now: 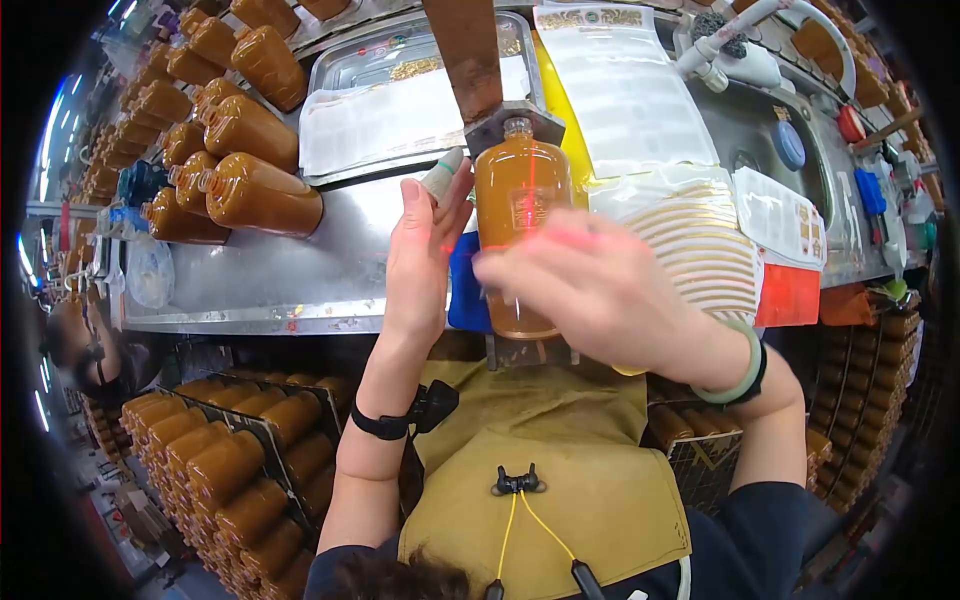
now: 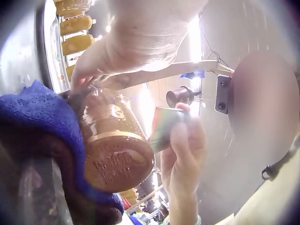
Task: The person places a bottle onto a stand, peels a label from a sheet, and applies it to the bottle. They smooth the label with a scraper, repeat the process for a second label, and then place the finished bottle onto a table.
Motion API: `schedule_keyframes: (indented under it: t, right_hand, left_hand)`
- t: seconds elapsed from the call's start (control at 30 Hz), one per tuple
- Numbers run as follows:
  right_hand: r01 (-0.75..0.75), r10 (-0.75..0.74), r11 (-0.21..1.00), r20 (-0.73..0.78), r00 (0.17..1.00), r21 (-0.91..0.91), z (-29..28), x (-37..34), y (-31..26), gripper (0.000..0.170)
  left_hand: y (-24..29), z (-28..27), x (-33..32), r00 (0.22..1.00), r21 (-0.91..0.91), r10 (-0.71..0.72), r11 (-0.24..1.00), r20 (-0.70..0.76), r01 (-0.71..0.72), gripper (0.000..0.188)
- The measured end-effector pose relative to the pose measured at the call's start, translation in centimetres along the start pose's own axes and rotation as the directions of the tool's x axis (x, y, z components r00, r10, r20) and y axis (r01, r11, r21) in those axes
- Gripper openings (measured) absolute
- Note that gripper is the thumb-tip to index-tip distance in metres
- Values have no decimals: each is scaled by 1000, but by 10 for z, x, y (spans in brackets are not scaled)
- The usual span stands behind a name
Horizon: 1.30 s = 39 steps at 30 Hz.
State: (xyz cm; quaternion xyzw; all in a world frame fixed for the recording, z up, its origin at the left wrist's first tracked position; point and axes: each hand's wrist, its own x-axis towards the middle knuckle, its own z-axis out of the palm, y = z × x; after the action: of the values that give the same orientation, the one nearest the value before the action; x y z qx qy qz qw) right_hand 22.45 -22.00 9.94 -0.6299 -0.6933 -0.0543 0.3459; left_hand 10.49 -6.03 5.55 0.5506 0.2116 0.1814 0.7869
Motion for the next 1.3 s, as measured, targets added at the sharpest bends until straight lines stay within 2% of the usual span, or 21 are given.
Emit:
schedule_keyframes:
  t: [0.03,0.07,0.13,0.2,0.33,0.43,0.47,0.53,0.57,0.6,0.7,0.73,0.77,0.8,0.87,1.0,1.03,1.17,1.23,1.27,1.3]
  right_hand:
    - [-69,74,994,59,995,-86,1,10,10,28]
    - [-132,131,987,-26,991,-89,5,22,27,28]
    - [-159,94,969,-310,946,-191,0,37,67,25]
    - [-91,-8,969,-396,918,-230,-12,34,87,22]
    - [233,-267,959,-251,930,-159,18,-36,70,21]
    - [396,-385,918,-322,865,-32,28,-61,38,26]
    - [424,-393,903,-266,880,70,17,-56,27,27]
    - [332,-306,941,-245,920,69,18,-49,20,27]
    - [117,-88,987,-233,969,112,17,-38,22,28]
    - [-102,132,984,-211,968,150,14,-26,30,29]
    - [-253,150,950,-446,882,-181,-5,-4,79,29]
    - [-283,120,918,-486,866,-277,-15,-1,87,28]
    - [-321,199,936,-533,822,-145,-19,3,82,28]
    - [-319,201,937,-531,823,-140,-18,3,78,28]
    - [-338,305,940,-531,790,37,-16,1,69,27]
    - [-405,423,902,-481,768,147,-14,-8,62,29]
    - [-386,401,912,-498,769,138,-13,-10,63,30]
    - [-411,422,902,-482,768,133,-14,-10,52,30]
    - [-326,319,943,-438,840,60,-13,-10,51,30]
    - [-177,122,979,-408,905,-98,-14,-10,55,28]
    - [-67,18,986,-297,955,-155,-13,-16,55,27]
  left_hand:
    - [-2,-1,1,1000,-23,-17,1000,-10,17,80]
    - [-2,-1,1,999,-44,-37,998,-18,36,81]
    - [0,0,-1,1000,-8,-4,1000,16,4,84]
    - [-1,-7,-2,999,-38,-36,999,-16,36,86]
    - [1,-13,-1,999,-34,-42,999,11,43,87]
    - [4,-9,0,998,-30,-54,998,26,55,86]
    - [5,-7,0,997,-25,-63,998,33,64,86]
    - [3,-5,3,997,-12,-72,997,34,73,87]
    - [2,-4,3,996,1,-79,997,39,79,88]
    - [2,-2,3,996,1,-78,997,38,78,88]
    - [2,3,1,997,-78,-76,994,6,76,78]
    - [-1,3,0,999,5,-14,1000,42,14,70]
    - [-3,4,1,996,85,45,995,81,-52,65]
    - [-5,8,-1,996,86,44,995,76,-51,65]
    - [-7,16,-2,990,241,101,963,98,-122,68]
    - [-4,13,1,997,44,41,998,59,-44,75]
    - [-4,14,1,992,72,99,992,77,-105,76]
    - [-8,11,5,988,132,87,986,124,-104,73]
    - [-7,9,5,991,125,68,989,119,-82,72]
    - [-7,8,5,992,118,50,991,116,-63,72]
    - [-8,3,4,992,189,48,980,114,-69,66]
